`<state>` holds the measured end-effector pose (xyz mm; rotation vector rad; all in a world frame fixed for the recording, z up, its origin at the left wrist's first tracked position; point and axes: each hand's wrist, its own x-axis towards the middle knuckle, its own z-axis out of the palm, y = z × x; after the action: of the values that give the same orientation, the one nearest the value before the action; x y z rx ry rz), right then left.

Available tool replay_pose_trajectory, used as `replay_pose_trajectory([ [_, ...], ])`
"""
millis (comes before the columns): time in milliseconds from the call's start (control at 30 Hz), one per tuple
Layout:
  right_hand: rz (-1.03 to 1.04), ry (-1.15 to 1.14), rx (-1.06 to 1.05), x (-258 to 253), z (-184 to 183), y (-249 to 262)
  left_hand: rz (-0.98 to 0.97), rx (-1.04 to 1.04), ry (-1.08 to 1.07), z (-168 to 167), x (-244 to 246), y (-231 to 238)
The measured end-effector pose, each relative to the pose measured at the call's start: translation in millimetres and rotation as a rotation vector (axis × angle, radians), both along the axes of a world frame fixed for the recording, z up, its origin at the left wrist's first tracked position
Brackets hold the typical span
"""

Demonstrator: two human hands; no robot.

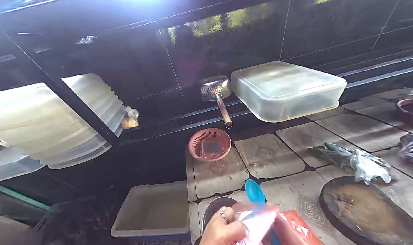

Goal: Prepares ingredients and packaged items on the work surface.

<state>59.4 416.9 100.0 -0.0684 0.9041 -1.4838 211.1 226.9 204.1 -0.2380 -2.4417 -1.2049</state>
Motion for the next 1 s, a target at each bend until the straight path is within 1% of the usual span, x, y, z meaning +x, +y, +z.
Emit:
replay_pose_trajectory([
  [33, -0.004, 0.019, -0.095, -0.5, 4.0, -4.4, -0.036, -0.035, 0.002, -4.7, 0.4, 1.0],
  [67, -0.042, 0.045, -0.142, -3.1, 6.7, -8.2, -0.037, -0.070, -0.001, -13.3, 2.0, 0.5],
  [100, -0.116, 0.061, -0.152, -8.6, 6.5, -10.2, 0.003, -0.095, -0.004, -24.7, 5.4, -1.3],
  [133, -0.209, 0.085, -0.125, -16.0, 7.0, -11.8, 0.070, -0.104, -0.020, -36.9, 10.3, -4.9],
  [200, -0.392, 0.219, 0.037, -30.2, 21.5, -19.0, 0.213, -0.057, -0.148, -63.7, 23.4, -17.8],
  [233, -0.421, 0.328, 0.096, -36.7, 32.1, -22.1, 0.269, -0.012, -0.254, -76.3, 30.8, -23.6],
  [267, -0.401, 0.458, 0.133, -42.2, 43.7, -25.2, 0.315, 0.019, -0.346, -88.0, 37.2, -28.2],
  [300, -0.349, 0.589, 0.150, -46.4, 54.2, -29.3, 0.361, 0.036, -0.413, -97.4, 42.3, -30.5],
  [367, -0.173, 0.845, 0.128, -51.1, 65.4, -41.1, 0.469, 0.037, -0.468, -112.7, 47.2, -28.8],
  [433, 0.016, 1.069, 0.077, -51.3, 66.5, -54.7, 0.562, 0.019, -0.478, -122.7, 44.7, -23.9],
  [533, 0.294, 1.373, 0.103, -45.8, 72.0, -72.6, 0.670, -0.003, -0.458, -124.9, 36.9, -20.3],
  [633, 0.535, 1.603, 0.168, -35.3, 79.7, -86.2, 0.747, 0.076, -0.428, -126.3, 33.6, -19.9],
  [733, 0.655, 1.759, 0.176, -22.8, 81.6, -93.3, 0.757, 0.126, -0.445, -123.3, 38.0, -18.9],
  [767, 0.647, 1.814, 0.154, -18.3, 82.2, -92.8, 0.761, 0.134, -0.432, -124.6, 40.3, -18.7],
  [833, 0.564, 1.906, 0.115, -9.2, 89.2, -88.7, 0.774, 0.189, -0.386, -132.2, 44.4, -18.9],
  [900, 0.443, 1.968, 0.083, -3.2, 99.2, -83.8, 0.777, 0.261, -0.382, -133.4, 47.5, -19.7],
  [1000, 0.213, 2.065, -0.041, 0.1, 112.5, -75.8, 0.756, 0.277, -0.416, -124.2, 51.1, -21.5],
])
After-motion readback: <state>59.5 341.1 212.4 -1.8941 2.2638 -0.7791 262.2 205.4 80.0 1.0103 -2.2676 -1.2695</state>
